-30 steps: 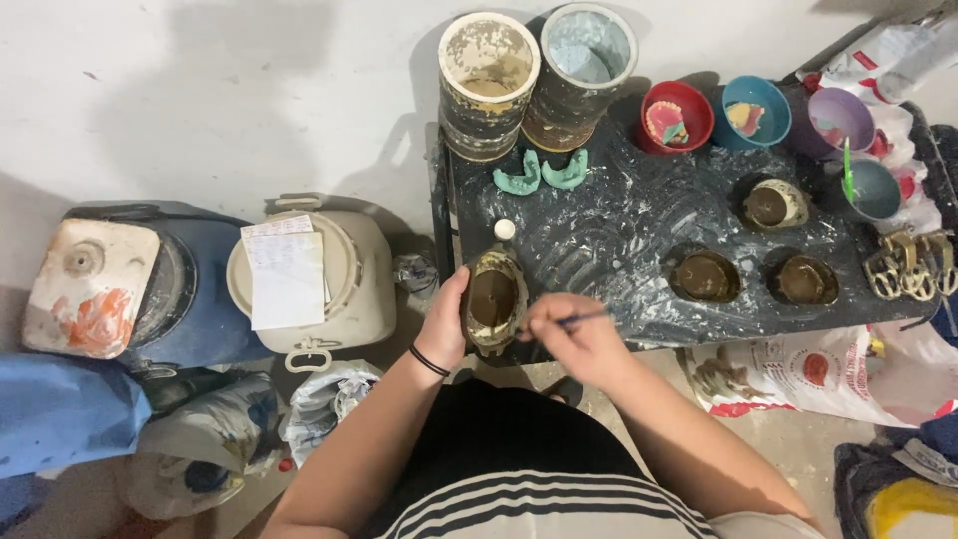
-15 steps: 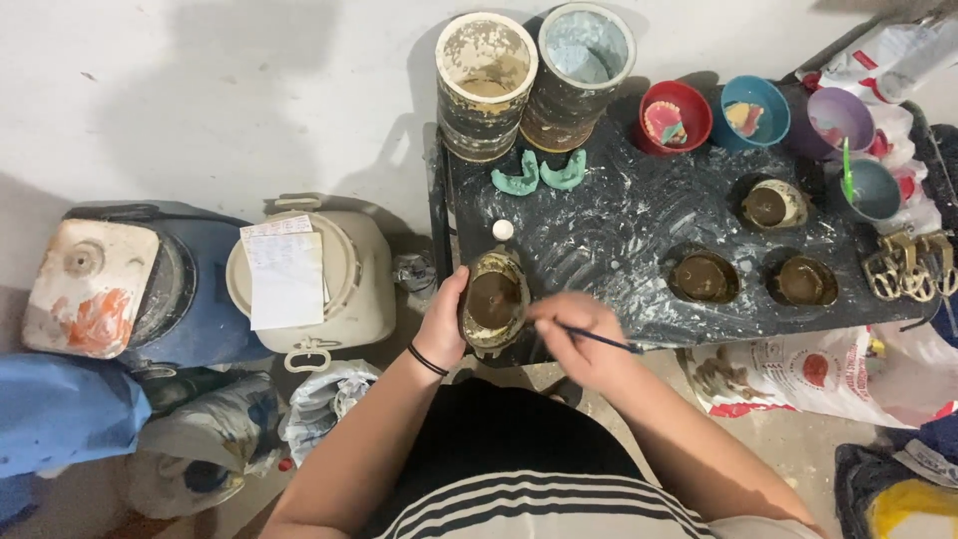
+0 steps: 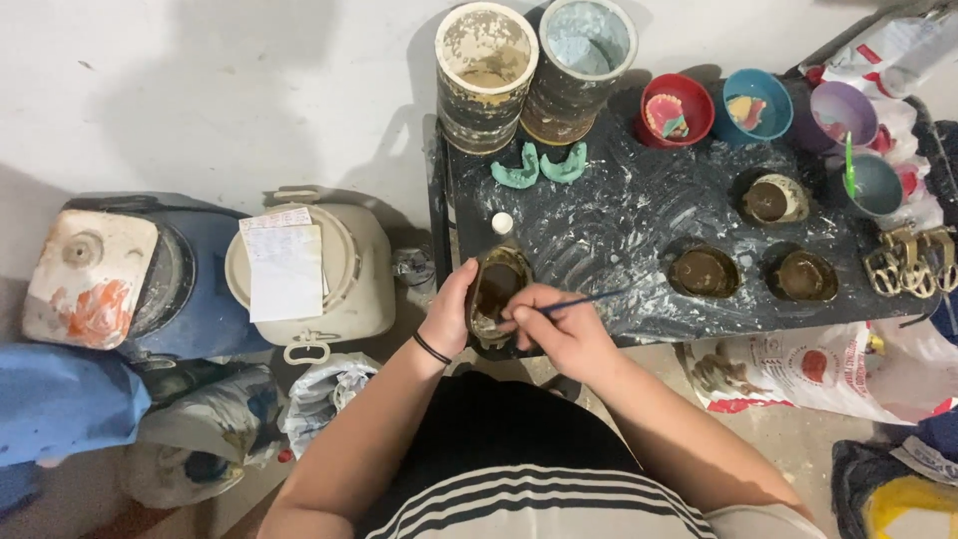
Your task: Applying a coating to the interior of a dental casting ring using a small brush.
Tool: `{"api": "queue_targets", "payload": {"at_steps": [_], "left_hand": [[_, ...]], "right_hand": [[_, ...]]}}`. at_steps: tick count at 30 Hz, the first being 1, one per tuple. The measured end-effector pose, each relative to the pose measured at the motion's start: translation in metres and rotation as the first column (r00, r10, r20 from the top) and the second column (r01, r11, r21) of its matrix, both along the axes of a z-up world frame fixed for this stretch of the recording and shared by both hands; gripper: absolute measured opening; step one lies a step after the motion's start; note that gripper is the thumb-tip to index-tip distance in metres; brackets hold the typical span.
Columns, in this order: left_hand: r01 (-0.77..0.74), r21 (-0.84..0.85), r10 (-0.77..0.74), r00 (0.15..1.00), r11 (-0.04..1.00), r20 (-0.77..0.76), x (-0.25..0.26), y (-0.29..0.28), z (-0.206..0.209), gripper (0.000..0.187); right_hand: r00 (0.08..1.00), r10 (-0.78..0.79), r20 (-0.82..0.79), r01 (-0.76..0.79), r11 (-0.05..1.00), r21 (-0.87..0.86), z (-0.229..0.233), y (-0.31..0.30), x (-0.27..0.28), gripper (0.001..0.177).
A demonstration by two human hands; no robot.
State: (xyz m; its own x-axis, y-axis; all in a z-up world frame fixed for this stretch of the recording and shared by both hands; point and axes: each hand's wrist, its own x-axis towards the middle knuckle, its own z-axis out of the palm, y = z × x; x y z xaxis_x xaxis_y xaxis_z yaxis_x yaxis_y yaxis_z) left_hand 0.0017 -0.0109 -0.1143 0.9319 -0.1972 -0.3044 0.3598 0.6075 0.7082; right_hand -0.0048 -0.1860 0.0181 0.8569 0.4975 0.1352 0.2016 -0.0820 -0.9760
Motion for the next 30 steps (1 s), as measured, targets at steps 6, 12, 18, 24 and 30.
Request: {"api": "queue_targets", "payload": {"at_steps": [6, 12, 18, 24, 30], "left_hand": [[-0.03, -0.128, 0.035, 0.999, 0.991, 0.036, 0.002, -0.003, 0.005, 0.057], [0.004, -0.129, 0.004, 0.998, 0.992, 0.058, 0.007, -0.001, -0.039, 0.056], [-0.292, -0.198, 0.259, 0.949, 0.936, -0.178, -0.002, 0.01, 0.026, 0.052], [-0.464, -0.204, 0.392, 0.866, 0.862, -0.312, -0.021, 0.008, 0.131, 0.043], [-0.479, -0.214, 0.403, 0.858, 0.851, -0.318, -0.023, 0.007, 0.132, 0.041]], "right_hand": [[0.978, -0.002, 0.208, 0.065, 0.952, -0.299, 0.0, -0.018, 0.02, 0.015], [0.999, 0.028, -0.034, -0.031, 0.996, -0.078, 0.012, 0.0, 0.01, 0.017], [0.956, -0.277, -0.096, 0.285, 0.956, 0.073, -0.015, -0.028, 0.047, 0.016], [0.932, -0.3, 0.205, 0.354, 0.877, -0.325, -0.084, -0.01, 0.087, 0.017], [0.926, -0.31, 0.216, 0.376, 0.812, -0.447, -0.091, -0.005, 0.092, 0.018]]}}
